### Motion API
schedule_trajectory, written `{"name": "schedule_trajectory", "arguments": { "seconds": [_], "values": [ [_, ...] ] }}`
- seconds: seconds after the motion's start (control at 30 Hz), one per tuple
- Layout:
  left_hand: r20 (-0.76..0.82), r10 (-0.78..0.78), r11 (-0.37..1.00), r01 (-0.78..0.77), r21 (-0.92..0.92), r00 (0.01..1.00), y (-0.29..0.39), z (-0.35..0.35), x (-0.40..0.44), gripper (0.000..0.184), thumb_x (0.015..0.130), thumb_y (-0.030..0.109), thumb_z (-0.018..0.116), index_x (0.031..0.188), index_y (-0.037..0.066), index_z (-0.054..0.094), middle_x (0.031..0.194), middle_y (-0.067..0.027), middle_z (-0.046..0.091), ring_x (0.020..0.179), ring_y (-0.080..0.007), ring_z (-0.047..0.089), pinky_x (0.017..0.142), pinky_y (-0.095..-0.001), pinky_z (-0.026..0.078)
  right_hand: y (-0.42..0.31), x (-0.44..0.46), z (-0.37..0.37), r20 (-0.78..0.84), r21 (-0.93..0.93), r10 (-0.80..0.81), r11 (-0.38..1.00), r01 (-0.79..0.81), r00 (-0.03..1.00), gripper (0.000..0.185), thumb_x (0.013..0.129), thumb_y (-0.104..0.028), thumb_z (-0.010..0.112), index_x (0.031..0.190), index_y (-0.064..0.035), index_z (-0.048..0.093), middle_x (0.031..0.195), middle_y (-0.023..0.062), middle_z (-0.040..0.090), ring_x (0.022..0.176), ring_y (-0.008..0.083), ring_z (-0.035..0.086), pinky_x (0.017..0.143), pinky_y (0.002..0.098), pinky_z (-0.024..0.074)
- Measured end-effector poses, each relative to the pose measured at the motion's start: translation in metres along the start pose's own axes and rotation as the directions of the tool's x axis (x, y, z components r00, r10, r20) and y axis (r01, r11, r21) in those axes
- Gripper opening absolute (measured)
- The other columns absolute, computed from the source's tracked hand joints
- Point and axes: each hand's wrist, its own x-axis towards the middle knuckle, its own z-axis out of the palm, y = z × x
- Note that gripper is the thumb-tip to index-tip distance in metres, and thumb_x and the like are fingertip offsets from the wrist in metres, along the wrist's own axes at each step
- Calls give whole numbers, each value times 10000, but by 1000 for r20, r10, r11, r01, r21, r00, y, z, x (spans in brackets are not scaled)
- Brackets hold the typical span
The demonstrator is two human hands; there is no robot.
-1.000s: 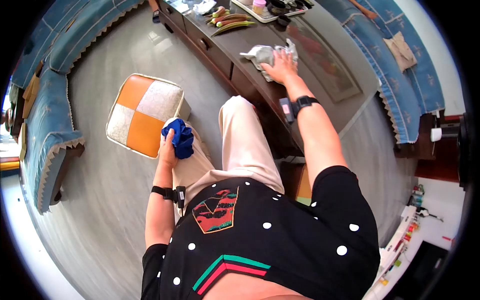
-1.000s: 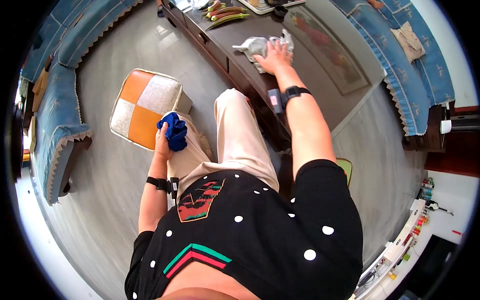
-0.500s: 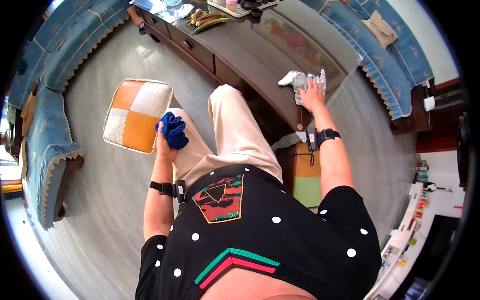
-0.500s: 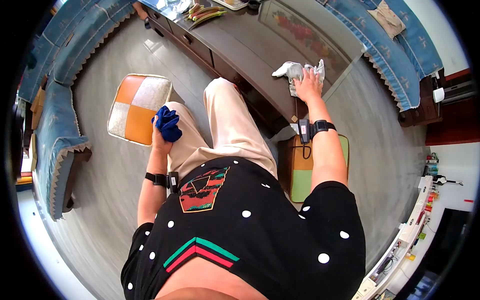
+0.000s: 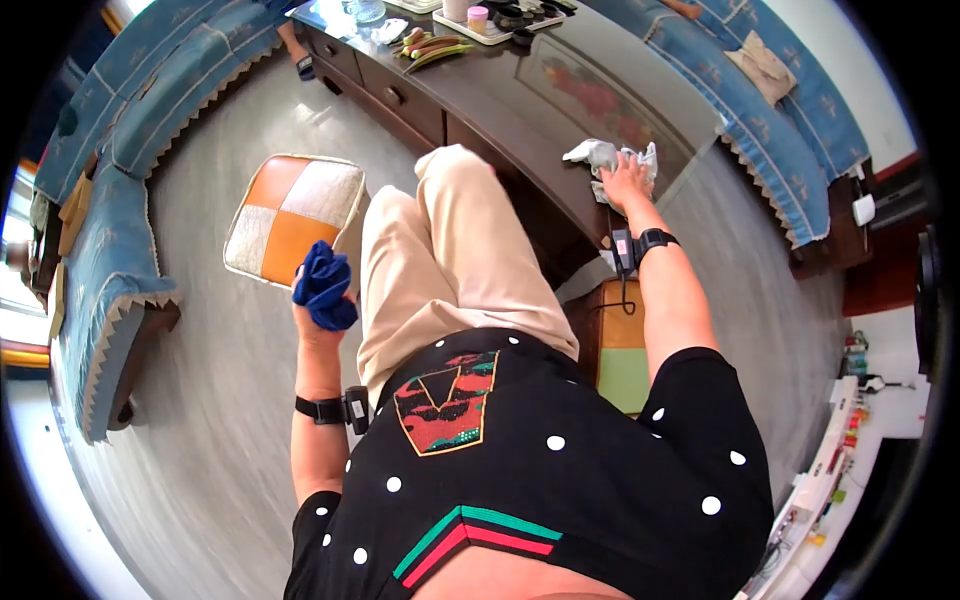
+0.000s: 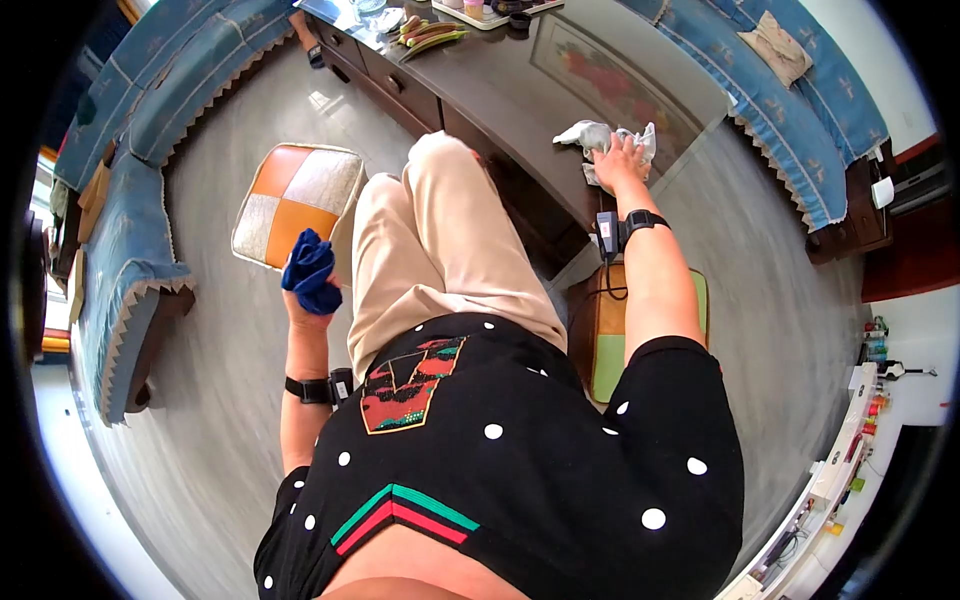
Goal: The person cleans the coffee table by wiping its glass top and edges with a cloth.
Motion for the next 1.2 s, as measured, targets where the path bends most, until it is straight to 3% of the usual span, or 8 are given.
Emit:
{"name": "schedule_trajectory", "arguments": {
  "seconds": [0.1,0.33,0.43,0.67,0.87,1.0,1.07,1.2],
  "values": [
    [-124,12,1000,-11,10,992,10,-15,-17,399,954,364,385,1200,109,569,974,-73,667,659,-185,620,548,-315,505,-3,2,-3,36,-17,-2,1000,3,999,699,910,-550,461,1503,-257,234,1587,52,137,1456,333,107,1127,590,178],
    [-106,-39,999,35,-42,994,7,-17,-42,445,935,394,398,1186,70,573,909,-61,649,580,-175,525,571,-309,468,-8,19,1,34,-23,-41,999,42,999,716,902,-563,454,1510,-268,218,1591,54,122,1461,338,80,1129,597,159],
    [-151,-43,996,55,76,988,2,-7,-40,438,940,391,384,1186,83,576,872,-49,648,561,-182,531,562,-314,469,-17,22,-1,25,16,-91,996,91,996,762,864,-563,492,1511,-270,215,1585,86,146,1452,368,102,1120,609,163],
    [-232,-145,988,152,13,962,0,23,-41,459,961,435,373,1195,88,561,842,-44,653,581,-197,598,467,-329,472,-46,-3,1,-120,114,-249,958,262,961,866,808,-514,588,1519,-317,135,1573,169,129,1417,441,172,1089,632,212],
    [-87,-187,982,186,-26,978,-6,-9,-51,471,949,437,417,1244,88,533,1010,-85,651,750,-237,658,513,-370,552,-50,-22,17,-123,93,-569,809,581,813,660,813,-393,607,1431,-346,382,1537,145,257,1394,467,210,1054,674,251],
    [-161,-220,975,220,-22,962,-10,-38,-44,461,940,454,434,1209,99,553,929,-84,660,676,-234,651,508,-350,540,-62,-57,4,-128,26,-630,770,638,766,714,788,-414,664,1435,-302,381,1515,178,293,1358,498,260,1043,650,279],
    [-327,-294,954,295,-46,898,-7,-52,-39,460,923,475,464,1208,127,562,943,-78,661,688,-229,652,528,-348,545,-72,-66,-3,-126,-27,-654,754,656,746,755,775,-398,693,1444,-291,359,1518,167,282,1365,495,248,1044,650,278],
    [-485,-181,938,299,178,856,-2,-75,-18,423,926,479,459,1200,179,575,990,-7,668,691,-156,645,499,-268,479,-106,-54,14,-115,-56,-667,744,666,736,754,787,-305,703,1443,-254,334,1519,165,253,1386,476,211,1044,668,278]
  ]
}}
